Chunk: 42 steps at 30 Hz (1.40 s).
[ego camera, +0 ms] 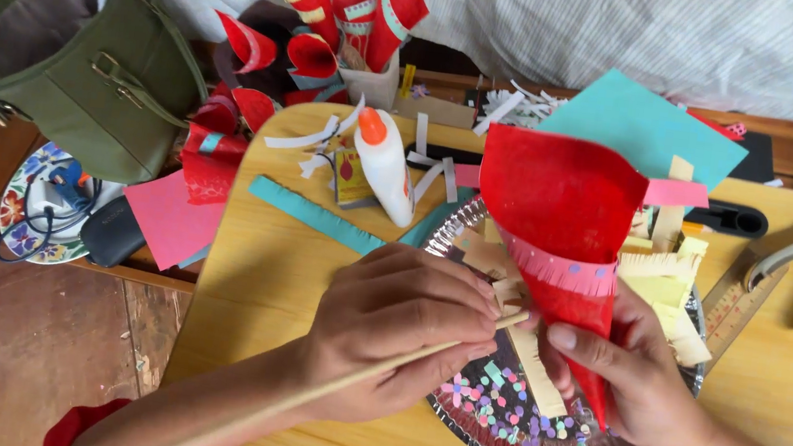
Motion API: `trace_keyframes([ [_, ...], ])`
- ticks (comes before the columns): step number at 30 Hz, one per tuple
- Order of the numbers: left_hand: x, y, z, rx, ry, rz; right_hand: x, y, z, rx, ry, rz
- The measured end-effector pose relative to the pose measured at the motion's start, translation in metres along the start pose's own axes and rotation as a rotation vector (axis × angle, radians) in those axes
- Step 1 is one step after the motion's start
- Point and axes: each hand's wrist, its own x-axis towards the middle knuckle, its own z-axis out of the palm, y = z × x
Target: Assembling a decorative red paper cone by applying glue and attaching paper strips using a wooden stick.
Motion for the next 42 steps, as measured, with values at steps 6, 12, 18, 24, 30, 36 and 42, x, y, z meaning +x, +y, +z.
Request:
trace_keyframes([
  [6, -0.006, -0.001, 0.0, 0.177, 0.101, 0.089, -0.003, 0.004, 0.007, 0.017, -0.042, 0.027],
  [12, -0.001, 0.001, -0.005, 0.193, 0.087, 0.124, -0.005, 0.011, 0.004, -0.029, -0.075, 0.015],
  [18, -0.001, 0.002, -0.005, 0.212, 0.077, 0.112, -0.005, 0.013, 0.003, -0.06, -0.062, 0.027],
  [24, -0.003, 0.001, -0.002, 0.233, 0.083, 0.109, -0.005, 0.012, 0.003, -0.063, -0.049, 0.038],
  [30, -0.002, 0.001, -0.003, 0.238, 0.081, 0.118, -0.007, 0.015, -0.002, -0.099, -0.013, 0.063],
  [36, 0.001, 0.002, -0.004, 0.232, 0.086, 0.122, -0.011, 0.023, -0.01, -0.154, 0.009, 0.073],
  [42, -0.001, 0.001, -0.003, 0.233, 0.081, 0.119, -0.01, 0.021, -0.007, -0.189, -0.017, 0.031],
])
